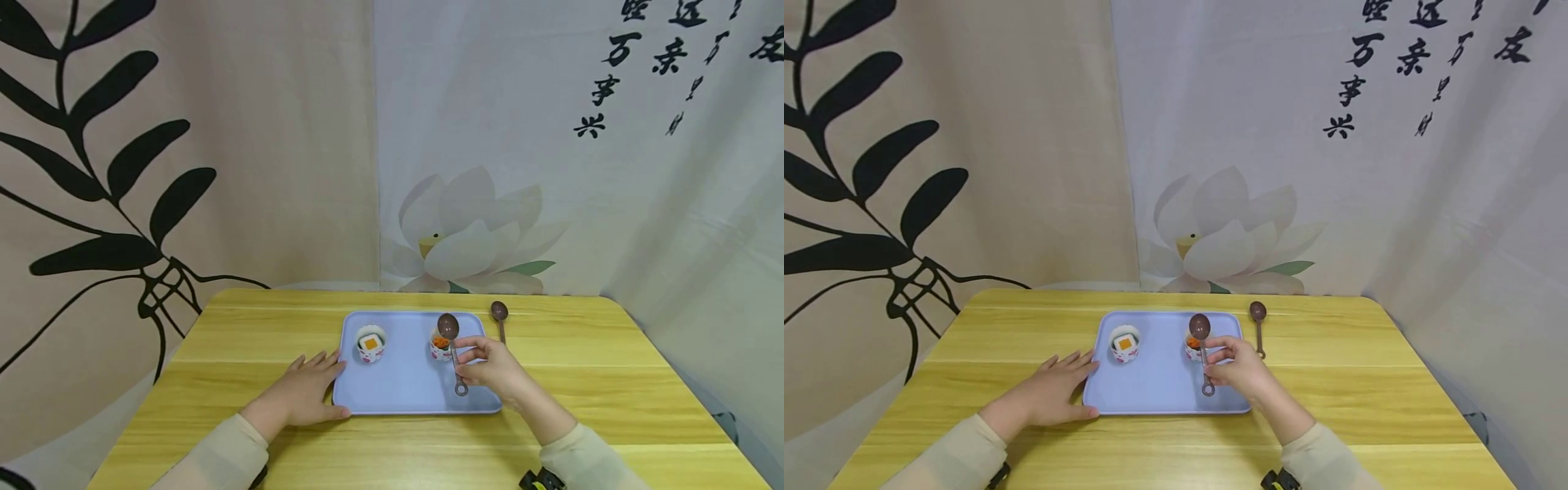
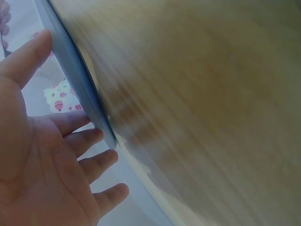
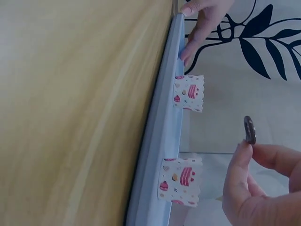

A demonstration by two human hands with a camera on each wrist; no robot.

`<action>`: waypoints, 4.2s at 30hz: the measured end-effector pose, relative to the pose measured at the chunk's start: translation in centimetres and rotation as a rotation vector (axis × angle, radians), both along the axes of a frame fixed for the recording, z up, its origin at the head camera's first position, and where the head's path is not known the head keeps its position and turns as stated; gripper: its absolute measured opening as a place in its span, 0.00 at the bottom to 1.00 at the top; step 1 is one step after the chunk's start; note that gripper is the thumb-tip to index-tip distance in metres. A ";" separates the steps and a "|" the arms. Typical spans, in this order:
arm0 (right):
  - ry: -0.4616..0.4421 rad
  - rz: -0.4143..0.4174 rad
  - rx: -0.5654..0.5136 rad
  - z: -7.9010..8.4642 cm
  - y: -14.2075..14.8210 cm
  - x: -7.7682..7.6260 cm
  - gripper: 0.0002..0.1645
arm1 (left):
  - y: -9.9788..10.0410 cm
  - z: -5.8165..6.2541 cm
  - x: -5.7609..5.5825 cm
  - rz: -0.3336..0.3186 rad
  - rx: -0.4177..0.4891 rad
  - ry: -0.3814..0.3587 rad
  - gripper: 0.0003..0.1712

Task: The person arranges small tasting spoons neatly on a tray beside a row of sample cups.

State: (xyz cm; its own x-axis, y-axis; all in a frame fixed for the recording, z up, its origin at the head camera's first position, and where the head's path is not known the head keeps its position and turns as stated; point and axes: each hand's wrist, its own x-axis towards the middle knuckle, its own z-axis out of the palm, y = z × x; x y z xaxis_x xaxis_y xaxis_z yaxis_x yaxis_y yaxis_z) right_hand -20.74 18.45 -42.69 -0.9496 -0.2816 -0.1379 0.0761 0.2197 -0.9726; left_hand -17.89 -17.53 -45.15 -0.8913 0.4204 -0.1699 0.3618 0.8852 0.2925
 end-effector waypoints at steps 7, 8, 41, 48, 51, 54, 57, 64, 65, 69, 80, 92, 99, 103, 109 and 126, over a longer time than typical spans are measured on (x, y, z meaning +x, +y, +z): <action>-0.017 0.021 -0.035 -0.5 -1.0 0.1 0.29 | 0.0 0.1 0.0 -0.002 0.003 0.001 0.55; -0.019 0.021 -0.039 -0.6 -1.1 0.1 0.29 | 0.0 0.1 0.1 -0.002 0.004 0.001 0.55; -0.010 -0.023 0.004 -2.4 -5.9 -0.4 0.26 | 0.2 0.3 0.1 0.001 0.009 -0.004 0.54; -0.022 -0.048 0.041 -2.8 -7.0 -0.7 0.25 | 0.0 0.0 -0.1 -0.002 -0.003 -0.003 0.55; -0.035 -0.071 0.054 -3.0 -7.4 -0.8 0.24 | 0.0 -0.1 -0.1 -0.003 -0.004 -0.004 0.55; -0.037 -0.086 0.066 -3.1 -7.8 -0.9 0.24 | 0.0 0.0 0.0 -0.003 0.004 -0.006 0.55; -0.029 -0.095 0.073 -3.2 -8.0 -1.0 0.24 | 0.0 0.0 0.1 -0.002 0.011 -0.004 0.55; -0.035 -0.113 0.096 -3.3 -8.6 -1.3 0.24 | -0.1 -0.1 0.1 -0.002 0.015 -0.002 0.56; -0.036 -0.113 0.098 -3.4 -8.7 -1.3 0.24 | -0.1 -0.1 0.1 -0.003 0.017 -0.002 0.56; -0.038 -0.107 0.107 -3.5 -8.9 -1.6 0.24 | -0.2 -0.3 -0.1 -0.003 0.005 0.005 0.55; -0.055 -0.089 0.106 -4.2 -9.0 -1.9 0.23 | -0.1 0.0 0.1 -0.001 0.014 -0.005 0.55; -0.057 -0.092 0.125 -3.6 -9.3 -1.8 0.23 | -0.2 0.1 0.1 -0.006 0.008 0.003 0.56; -0.050 -0.088 0.127 -3.7 -9.5 -2.0 0.23 | -0.2 0.2 0.1 -0.004 0.007 0.004 0.56; -0.039 -0.085 0.156 -3.8 -9.6 -2.0 0.24 | -0.2 0.2 0.1 -0.004 0.010 -0.002 0.55; -0.014 -0.082 0.209 -3.9 -9.7 -1.8 0.23 | -0.2 -0.1 0.0 -0.004 0.018 -0.002 0.55; 0.009 -0.066 0.258 -3.9 -9.7 -1.6 0.20 | -0.2 -0.1 0.1 -0.010 0.022 0.005 0.55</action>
State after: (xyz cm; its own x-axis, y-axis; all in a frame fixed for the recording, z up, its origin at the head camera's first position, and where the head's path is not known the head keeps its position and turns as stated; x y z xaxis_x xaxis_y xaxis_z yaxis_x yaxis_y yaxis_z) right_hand -22.33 8.78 -46.57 -0.9662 -0.1755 -0.1888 0.0903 0.4554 -0.8857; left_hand -17.75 -17.75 -45.24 -0.8877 0.4331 -0.1562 0.3721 0.8747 0.3105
